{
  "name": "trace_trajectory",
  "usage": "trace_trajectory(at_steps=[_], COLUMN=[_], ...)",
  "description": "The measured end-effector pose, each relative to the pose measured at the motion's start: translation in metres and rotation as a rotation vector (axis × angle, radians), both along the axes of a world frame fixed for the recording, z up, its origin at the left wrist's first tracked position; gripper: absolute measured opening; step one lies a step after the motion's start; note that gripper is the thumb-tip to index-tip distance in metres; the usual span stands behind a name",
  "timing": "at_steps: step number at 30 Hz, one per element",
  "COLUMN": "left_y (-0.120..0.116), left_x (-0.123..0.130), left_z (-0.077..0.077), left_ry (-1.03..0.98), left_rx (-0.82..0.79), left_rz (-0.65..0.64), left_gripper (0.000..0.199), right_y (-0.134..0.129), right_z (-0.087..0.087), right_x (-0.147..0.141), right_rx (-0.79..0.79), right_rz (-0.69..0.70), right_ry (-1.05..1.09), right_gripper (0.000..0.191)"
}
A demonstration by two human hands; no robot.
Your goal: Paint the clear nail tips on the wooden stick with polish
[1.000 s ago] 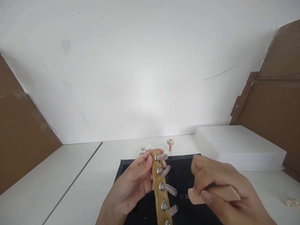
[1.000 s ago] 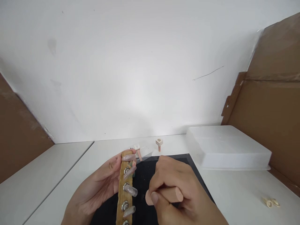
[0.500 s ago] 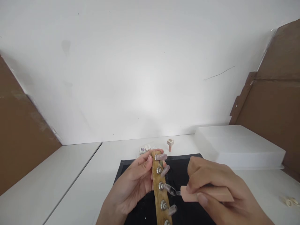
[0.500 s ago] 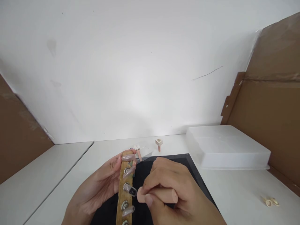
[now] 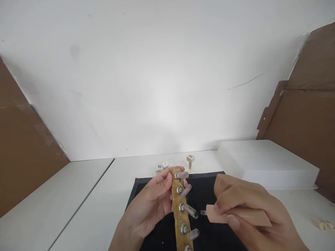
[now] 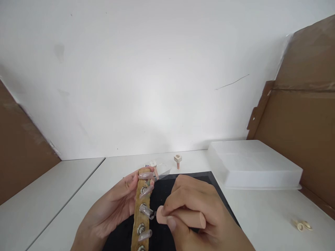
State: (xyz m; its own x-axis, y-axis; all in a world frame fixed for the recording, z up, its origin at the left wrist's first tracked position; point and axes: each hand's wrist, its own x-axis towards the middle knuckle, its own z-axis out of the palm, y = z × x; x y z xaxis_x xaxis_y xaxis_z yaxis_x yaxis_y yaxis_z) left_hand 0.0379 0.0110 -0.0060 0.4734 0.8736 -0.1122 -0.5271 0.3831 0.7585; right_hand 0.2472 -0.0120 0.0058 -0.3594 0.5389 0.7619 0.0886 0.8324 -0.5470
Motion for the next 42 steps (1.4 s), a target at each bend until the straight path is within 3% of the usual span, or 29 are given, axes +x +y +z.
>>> trace_trajectory(at_steps=[11,17,31,42], left_y=[-0.002,-0.001,-0.001,0.001], left_x=[-0.001,0.000,-0.003,-0.006], left_z=[0.002,0.003,0.003,0.004], left_ry=[0.013,0.012,0.008,0.021], left_rx=[-0.011,0.007,0.006,0.011], left_rz=[-0.019,-0.027,-0.028,-0.020], left_gripper=[0.029,0.027,0.029,0.026], right_y=[-0.001,-0.001,0.000,-0.006], right_z=[0.009,0.013,0.013,0.007], right_x=[-0.005,-0.006,-0.005,-0.003], right_rx=[0.063,0.062,0.058,-0.012], right_rz=[-0.018,0.024,0.058,-0.057], right_ry=[-0.005,-0.003,-0.022,-0.039], right_gripper=[0.017,0.027,0.022,0.023])
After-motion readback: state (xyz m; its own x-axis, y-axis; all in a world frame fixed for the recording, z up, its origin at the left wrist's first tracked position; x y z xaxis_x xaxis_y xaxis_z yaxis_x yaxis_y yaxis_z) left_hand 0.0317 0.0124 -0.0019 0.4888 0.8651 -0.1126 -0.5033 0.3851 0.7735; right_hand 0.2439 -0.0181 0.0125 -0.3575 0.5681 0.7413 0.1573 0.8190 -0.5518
